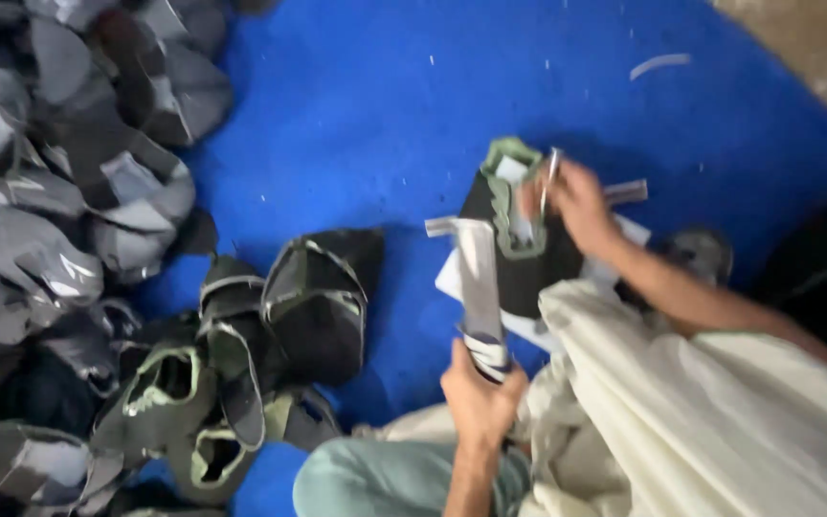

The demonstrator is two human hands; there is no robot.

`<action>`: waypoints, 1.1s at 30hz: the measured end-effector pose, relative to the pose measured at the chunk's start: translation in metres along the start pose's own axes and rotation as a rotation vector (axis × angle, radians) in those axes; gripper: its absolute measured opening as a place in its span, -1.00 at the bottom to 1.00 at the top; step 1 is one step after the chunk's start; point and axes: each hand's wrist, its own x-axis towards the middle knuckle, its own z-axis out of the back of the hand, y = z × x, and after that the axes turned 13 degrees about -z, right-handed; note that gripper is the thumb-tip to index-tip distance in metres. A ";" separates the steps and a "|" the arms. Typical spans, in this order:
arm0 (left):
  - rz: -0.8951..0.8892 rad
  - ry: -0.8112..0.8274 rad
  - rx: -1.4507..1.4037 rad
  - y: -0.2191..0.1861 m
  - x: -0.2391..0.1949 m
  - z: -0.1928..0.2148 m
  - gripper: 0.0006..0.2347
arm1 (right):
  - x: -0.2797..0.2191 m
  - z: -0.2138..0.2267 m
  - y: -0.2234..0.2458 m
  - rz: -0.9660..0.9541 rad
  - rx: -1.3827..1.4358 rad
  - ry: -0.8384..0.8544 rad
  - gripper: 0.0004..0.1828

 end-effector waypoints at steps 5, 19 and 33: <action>-0.249 -0.219 -0.247 -0.069 -0.003 0.048 -0.64 | 0.021 -0.004 0.014 -0.028 -0.042 0.095 -0.85; -0.105 -0.078 -0.135 -0.019 0.008 0.006 -0.57 | 0.019 -0.005 0.019 0.048 -0.115 -0.083 -0.89; -0.281 0.096 0.210 0.039 0.041 -0.037 -0.55 | 0.016 -0.018 0.021 0.365 -0.583 -0.181 -0.77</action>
